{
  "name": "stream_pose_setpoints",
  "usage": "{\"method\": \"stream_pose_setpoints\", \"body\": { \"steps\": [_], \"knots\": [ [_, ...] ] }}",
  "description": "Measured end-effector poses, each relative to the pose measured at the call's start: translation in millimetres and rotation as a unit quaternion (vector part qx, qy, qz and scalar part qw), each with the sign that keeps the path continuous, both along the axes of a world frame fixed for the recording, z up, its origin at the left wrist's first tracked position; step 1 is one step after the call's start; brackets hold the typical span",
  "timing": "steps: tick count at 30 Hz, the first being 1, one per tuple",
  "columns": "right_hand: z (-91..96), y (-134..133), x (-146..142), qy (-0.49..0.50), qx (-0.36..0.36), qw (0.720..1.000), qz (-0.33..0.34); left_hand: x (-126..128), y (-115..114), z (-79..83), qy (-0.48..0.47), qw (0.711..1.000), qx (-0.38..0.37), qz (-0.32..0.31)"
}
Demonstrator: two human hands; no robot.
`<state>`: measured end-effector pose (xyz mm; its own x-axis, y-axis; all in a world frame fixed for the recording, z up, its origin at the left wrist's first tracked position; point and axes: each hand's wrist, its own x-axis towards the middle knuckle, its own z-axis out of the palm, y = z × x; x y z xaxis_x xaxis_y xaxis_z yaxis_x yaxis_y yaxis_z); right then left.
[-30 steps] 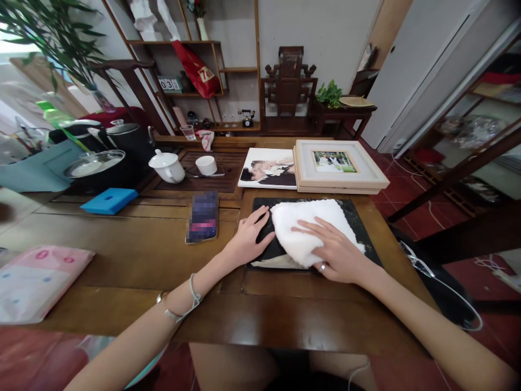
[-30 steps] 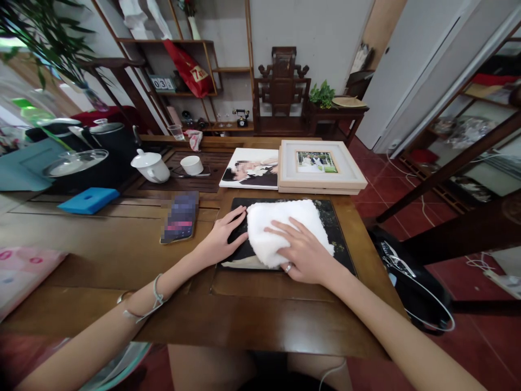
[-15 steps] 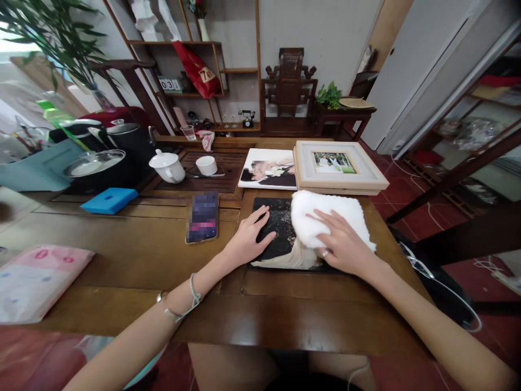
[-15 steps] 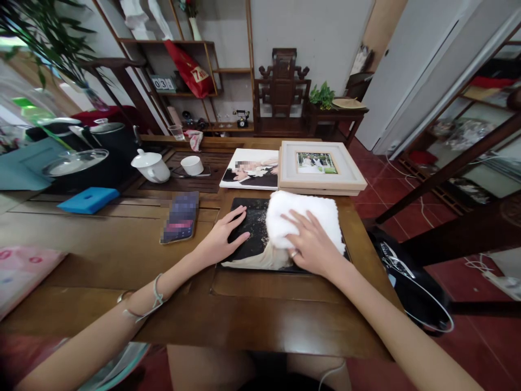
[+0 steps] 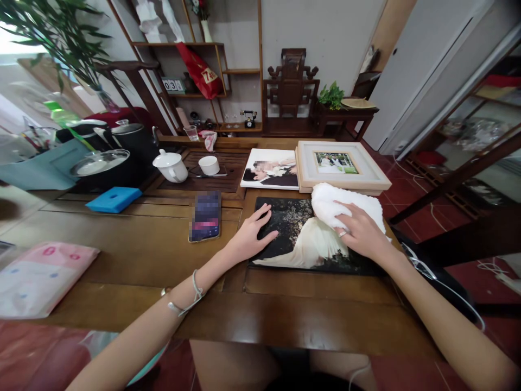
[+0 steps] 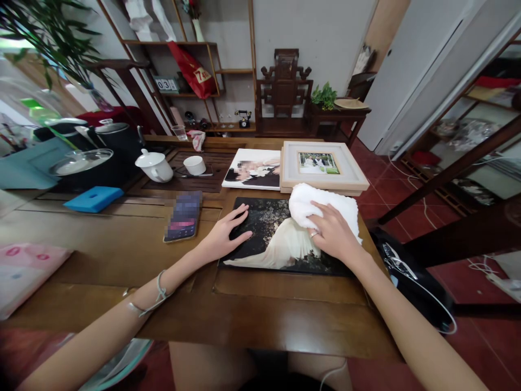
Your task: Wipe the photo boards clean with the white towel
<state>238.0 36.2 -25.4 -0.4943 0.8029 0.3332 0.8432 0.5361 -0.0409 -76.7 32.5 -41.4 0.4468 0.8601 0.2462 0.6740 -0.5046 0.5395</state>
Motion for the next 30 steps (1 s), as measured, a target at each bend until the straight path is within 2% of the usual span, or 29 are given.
{"method": "stream_pose_setpoints", "body": {
  "steps": [3, 5, 8, 11, 13, 15, 20, 22, 24, 28, 30],
  "knots": [
    [-0.7, -6, -7, -0.010, 0.007, 1.000, -0.011, 0, 1, -1.6, -0.011, 1.000, 0.004, 0.002],
    [2.0, -14, -18, -0.012, 0.004, 1.000, 0.008, -1, 2, -3.1, -0.025, 1.000, 0.006, 0.002],
    [8.4, -31, -39, -0.017, -0.014, 0.995, 0.101, -3, 6, -4.3, -0.047, 0.999, 0.006, 0.000],
    [13.9, -46, -56, -0.025, -0.047, 0.976, 0.209, -3, 6, -4.1, -0.044, 0.999, 0.001, -0.011],
    [15.5, -49, -60, -0.020, -0.061, 0.970, 0.236, -3, 4, -3.7, -0.016, 1.000, -0.011, -0.018],
    [15.2, -44, -57, -0.008, -0.060, 0.977, 0.205, -2, 1, -3.2, 0.022, 0.999, -0.024, -0.019],
    [13.0, -26, -47, -0.015, -0.034, 0.999, 0.018, 1, -3, -2.1, 0.061, 0.997, -0.044, -0.013],
    [14.3, -30, -55, -0.035, -0.040, 0.999, -0.006, 1, -1, -2.5, 0.059, 0.997, -0.044, -0.009],
    [16.2, -42, -69, -0.047, -0.057, 0.997, 0.021, 0, 1, -3.3, 0.052, 0.998, -0.039, -0.009],
    [16.6, -76, -99, -0.036, -0.086, 0.986, 0.137, -1, 3, -5.0, 0.032, 0.999, -0.030, -0.014],
    [14.9, -83, -105, -0.024, -0.079, 0.984, 0.160, -2, 3, -5.8, 0.026, 0.999, -0.027, -0.018]
  ]
}}
